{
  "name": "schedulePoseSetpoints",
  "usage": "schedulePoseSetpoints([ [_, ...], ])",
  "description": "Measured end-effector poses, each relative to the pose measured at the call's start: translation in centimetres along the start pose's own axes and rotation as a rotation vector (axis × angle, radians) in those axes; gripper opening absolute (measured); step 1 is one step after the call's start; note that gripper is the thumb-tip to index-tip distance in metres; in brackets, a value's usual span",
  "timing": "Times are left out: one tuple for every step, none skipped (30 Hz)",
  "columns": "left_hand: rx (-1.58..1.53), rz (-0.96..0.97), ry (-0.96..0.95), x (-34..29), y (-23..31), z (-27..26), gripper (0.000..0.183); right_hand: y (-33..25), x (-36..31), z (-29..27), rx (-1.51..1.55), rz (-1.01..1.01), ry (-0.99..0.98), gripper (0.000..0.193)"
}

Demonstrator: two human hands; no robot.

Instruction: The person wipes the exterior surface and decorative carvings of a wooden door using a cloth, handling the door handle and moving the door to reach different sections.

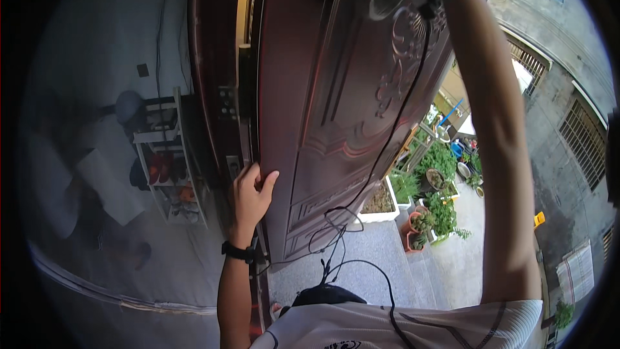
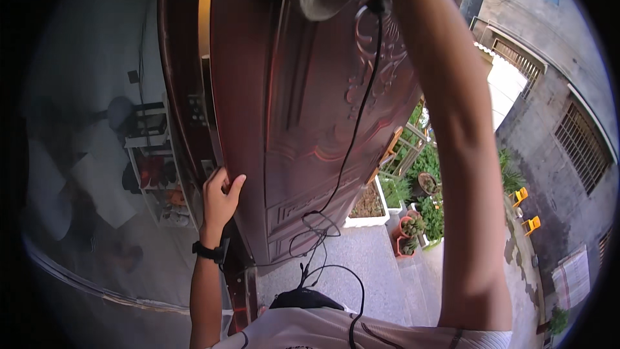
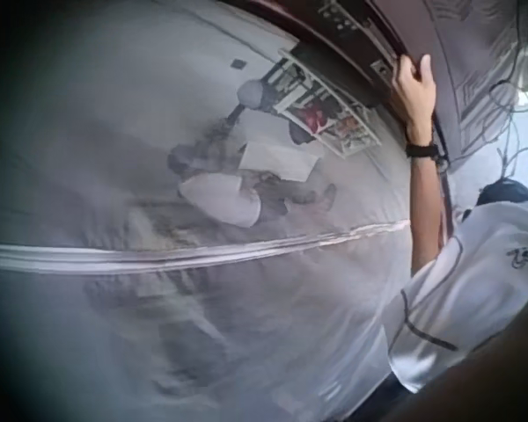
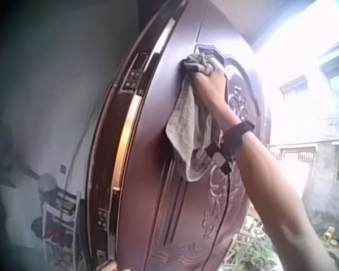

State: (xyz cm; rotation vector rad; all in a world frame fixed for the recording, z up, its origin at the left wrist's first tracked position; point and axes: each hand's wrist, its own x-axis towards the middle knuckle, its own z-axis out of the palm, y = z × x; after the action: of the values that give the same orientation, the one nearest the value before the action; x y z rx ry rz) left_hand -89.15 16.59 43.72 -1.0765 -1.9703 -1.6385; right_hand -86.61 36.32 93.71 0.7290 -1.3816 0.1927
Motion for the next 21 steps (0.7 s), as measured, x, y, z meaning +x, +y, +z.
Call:
schedulePoseSetpoints([
  [0.018,0.009,0.008,-0.1,0.3,-0.7,0.027,-1.4,-1.9,0.4,-0.140,0.123,0.091,0.023],
  [0.027,0.016,0.012,-0.2,0.7,-0.8,0.026,-3.6,-3.5,0.3,0.028,0.068,0.025,0.020],
  [0.009,0.040,0.033,0.0,1.0,-0.6,0.026,-5.1,-4.7,-0.4,-0.078,0.024,-0.008,0.019],
  [0.020,0.011,0.021,-0.2,0.8,-1.0,0.024,-6.0,-6.9,-0.5,-0.160,0.008,-0.024,0.019],
  [0.012,-0.011,0.005,-0.3,0.5,-1.1,0.023,-7.2,-9.3,-0.4,-0.077,0.068,-0.079,0.021],
  [0.003,0.001,0.014,-0.4,0.5,-1.0,0.023,-6.8,-11.6,-0.9,-0.153,0.054,-0.081,0.043],
  [0.007,-0.002,0.045,-0.6,0.5,-1.4,0.021,-7.8,-14.1,-0.6,-0.108,0.031,-0.117,0.044],
  [0.006,0.001,0.073,-0.5,0.5,-1.3,0.020,-9.6,-16.6,-0.9,-0.098,0.090,-0.147,0.047],
  [-0.004,0.030,0.113,-0.3,0.8,-0.7,0.019,-10.1,-19.6,-1.3,-0.017,0.126,-0.179,0.047],
  [-0.001,0.039,0.115,0.1,0.9,-0.3,0.019,-10.5,-22.8,-1.8,0.051,0.179,-0.184,0.045],
  [-0.019,0.029,0.095,0.2,0.9,-0.1,0.019,-11.6,-25.5,-2.4,0.056,0.233,-0.255,0.044],
  [-0.035,0.022,0.072,0.3,0.8,0.0,0.019,-13.3,-28.1,-3.1,0.063,0.270,-0.317,0.045],
  [-0.053,0.014,0.058,0.5,0.8,0.2,0.019,-14.3,-30.8,-3.9,0.081,0.309,-0.417,0.049],
  [-0.053,0.024,0.050,0.7,0.6,0.4,0.019,-15.5,-34.0,-5.4,0.084,0.456,-0.618,0.052],
  [-0.017,0.024,0.027,0.8,0.3,0.3,0.020,-16.7,-36.6,-6.5,0.123,0.500,-0.808,0.053],
  [0.022,0.020,0.011,0.6,0.1,0.1,0.021,-17.9,-38.6,-6.9,0.165,0.532,-1.035,0.055],
  [0.028,0.025,0.019,0.4,0.2,0.0,0.021,-18.3,-40.5,-7.5,0.171,0.530,-1.319,0.056],
  [0.013,0.020,0.020,0.5,0.3,-0.2,0.021,-18.0,-41.0,-7.8,0.205,0.457,-1.420,0.056],
  [-0.004,0.015,0.021,0.5,0.5,-0.5,0.022,-17.5,-41.1,-8.8,0.198,0.474,-1.355,0.055],
  [0.018,-0.015,0.022,0.5,0.9,-0.7,0.022,-16.7,-39.7,-9.4,0.197,0.473,-1.290,0.054],
  [0.017,0.005,0.038,0.6,1.1,-0.5,0.021,-15.7,-36.8,-10.0,0.123,0.470,-1.131,0.052],
])
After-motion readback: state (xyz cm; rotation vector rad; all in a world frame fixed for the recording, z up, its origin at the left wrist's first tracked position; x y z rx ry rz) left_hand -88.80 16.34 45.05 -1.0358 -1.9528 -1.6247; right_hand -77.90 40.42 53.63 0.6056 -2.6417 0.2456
